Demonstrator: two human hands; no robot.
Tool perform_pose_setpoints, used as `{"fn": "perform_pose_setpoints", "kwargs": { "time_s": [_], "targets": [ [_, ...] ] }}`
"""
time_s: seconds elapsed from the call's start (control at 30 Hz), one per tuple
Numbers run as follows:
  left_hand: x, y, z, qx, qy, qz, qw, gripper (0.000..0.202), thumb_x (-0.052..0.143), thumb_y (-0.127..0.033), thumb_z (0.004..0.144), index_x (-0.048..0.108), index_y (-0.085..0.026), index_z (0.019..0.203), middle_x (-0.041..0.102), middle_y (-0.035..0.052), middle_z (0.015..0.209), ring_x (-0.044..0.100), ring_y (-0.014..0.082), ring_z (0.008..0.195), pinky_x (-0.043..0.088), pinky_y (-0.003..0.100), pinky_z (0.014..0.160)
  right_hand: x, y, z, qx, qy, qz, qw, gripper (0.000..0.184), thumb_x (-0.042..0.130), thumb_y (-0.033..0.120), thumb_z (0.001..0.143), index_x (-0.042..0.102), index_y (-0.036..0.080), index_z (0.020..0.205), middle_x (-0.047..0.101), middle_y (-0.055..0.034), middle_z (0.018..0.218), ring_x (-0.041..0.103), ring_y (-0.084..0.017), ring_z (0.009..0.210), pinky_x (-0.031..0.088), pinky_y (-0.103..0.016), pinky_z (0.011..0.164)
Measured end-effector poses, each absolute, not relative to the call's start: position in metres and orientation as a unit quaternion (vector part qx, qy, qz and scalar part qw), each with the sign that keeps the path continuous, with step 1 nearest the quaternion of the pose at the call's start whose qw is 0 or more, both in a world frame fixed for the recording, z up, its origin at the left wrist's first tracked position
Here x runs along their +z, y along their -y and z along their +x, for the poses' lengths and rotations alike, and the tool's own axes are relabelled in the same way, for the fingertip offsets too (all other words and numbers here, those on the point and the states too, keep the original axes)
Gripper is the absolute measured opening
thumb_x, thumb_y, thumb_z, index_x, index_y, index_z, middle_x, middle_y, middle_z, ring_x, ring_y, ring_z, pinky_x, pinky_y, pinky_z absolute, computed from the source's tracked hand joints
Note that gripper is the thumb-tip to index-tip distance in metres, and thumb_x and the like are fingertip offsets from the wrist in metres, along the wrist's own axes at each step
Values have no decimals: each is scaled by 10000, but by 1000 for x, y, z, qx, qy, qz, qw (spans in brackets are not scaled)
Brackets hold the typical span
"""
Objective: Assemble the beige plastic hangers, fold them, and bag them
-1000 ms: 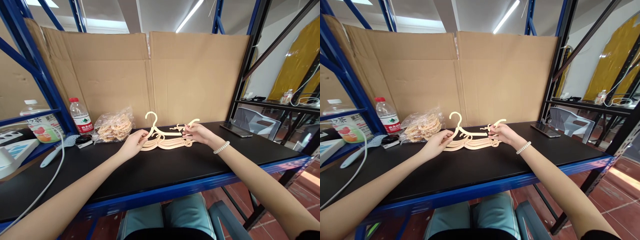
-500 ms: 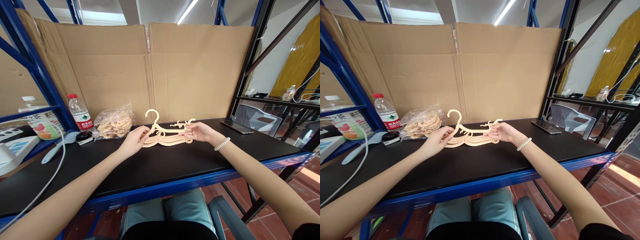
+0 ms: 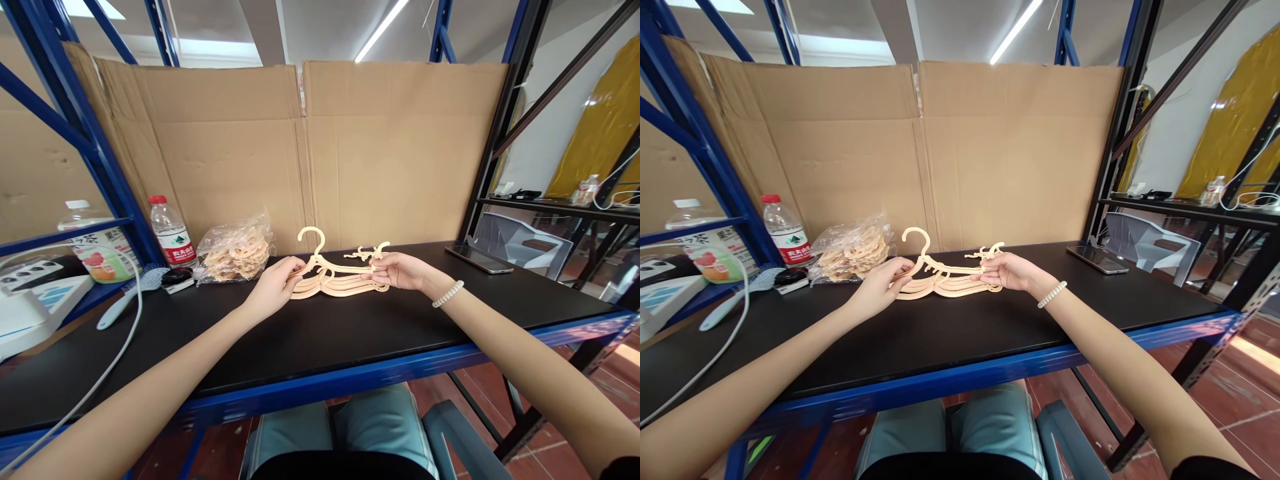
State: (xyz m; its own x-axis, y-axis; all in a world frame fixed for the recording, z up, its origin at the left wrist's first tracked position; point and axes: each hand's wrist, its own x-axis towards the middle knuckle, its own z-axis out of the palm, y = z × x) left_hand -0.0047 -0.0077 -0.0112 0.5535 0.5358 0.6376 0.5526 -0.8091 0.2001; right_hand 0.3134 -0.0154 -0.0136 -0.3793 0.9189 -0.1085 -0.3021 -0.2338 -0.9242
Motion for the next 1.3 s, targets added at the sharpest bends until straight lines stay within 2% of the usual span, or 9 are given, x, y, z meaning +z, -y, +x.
{"fn": "perform_pose_setpoints", "kwargs": {
  "time_s": [0.2,0.37,0.47,0.57,0.7,0.8,0.9,1.07,1.3],
  "targets": [
    [-11,9,-4,-360,312,-879,6,117,423,-215,918,526,-212,974,618,37,924,600,193,832,475,308,748,-13,20,310,682,477,-344,434,79,663,73,811,619,117,859,709,-110,899,719,-215,931,592,-218,785],
    [-12,6,-7,-360,318,-877,9,107,427,-216,913,525,-212,957,613,42,922,599,198,834,472,311,729,-17,13,316,621,488,-359,498,98,704,70,780,637,133,816,678,-38,809,727,-167,853,586,-213,811],
    [-14,5,-8,-358,322,-876,10,99,433,-228,914,524,-214,951,612,38,903,595,196,813,474,312,726,-17,11,320,588,488,-356,537,144,736,63,742,651,148,821,690,-36,844,719,-158,861,575,-234,849],
    [-14,5,-7,-357,324,-876,9,102,432,-237,916,526,-216,951,616,41,908,598,199,816,476,316,725,-17,12,322,569,500,-363,542,170,789,130,703,658,161,807,703,-48,875,701,-155,867,574,-224,778],
    [-15,4,-7,-360,324,-875,8,108,434,-233,914,533,-217,956,625,44,924,606,202,834,480,315,728,-17,12,321,542,522,-378,539,231,854,204,605,657,149,712,682,-22,835,626,-92,706,518,-190,617],
    [-15,4,-7,-363,320,-875,8,115,437,-240,911,539,-216,959,632,47,929,609,205,840,482,319,732,-18,12,321,529,542,-376,535,244,852,254,608,658,150,714,638,10,760,567,-68,644,492,-191,594],
    [-14,5,-7,-365,318,-875,11,115,436,-240,908,539,-215,954,630,44,924,608,203,831,478,318,728,-18,13,319,542,553,-366,517,250,834,297,646,647,153,727,629,15,753,603,-82,709,521,-212,693],
    [-13,6,-6,-365,313,-877,4,114,433,-234,907,532,-212,959,619,43,920,599,198,828,475,318,736,-15,16,317,625,530,-348,456,288,834,297,672,603,149,759,691,-73,925,689,-191,962,540,-300,886],
    [-13,8,-4,-362,314,-878,-10,125,426,-257,914,532,-213,963,614,49,911,591,204,828,480,329,740,-14,17,317,661,517,-333,430,225,774,200,756,557,145,745,677,-54,815,708,-217,972,577,-201,784]
  ]
}}
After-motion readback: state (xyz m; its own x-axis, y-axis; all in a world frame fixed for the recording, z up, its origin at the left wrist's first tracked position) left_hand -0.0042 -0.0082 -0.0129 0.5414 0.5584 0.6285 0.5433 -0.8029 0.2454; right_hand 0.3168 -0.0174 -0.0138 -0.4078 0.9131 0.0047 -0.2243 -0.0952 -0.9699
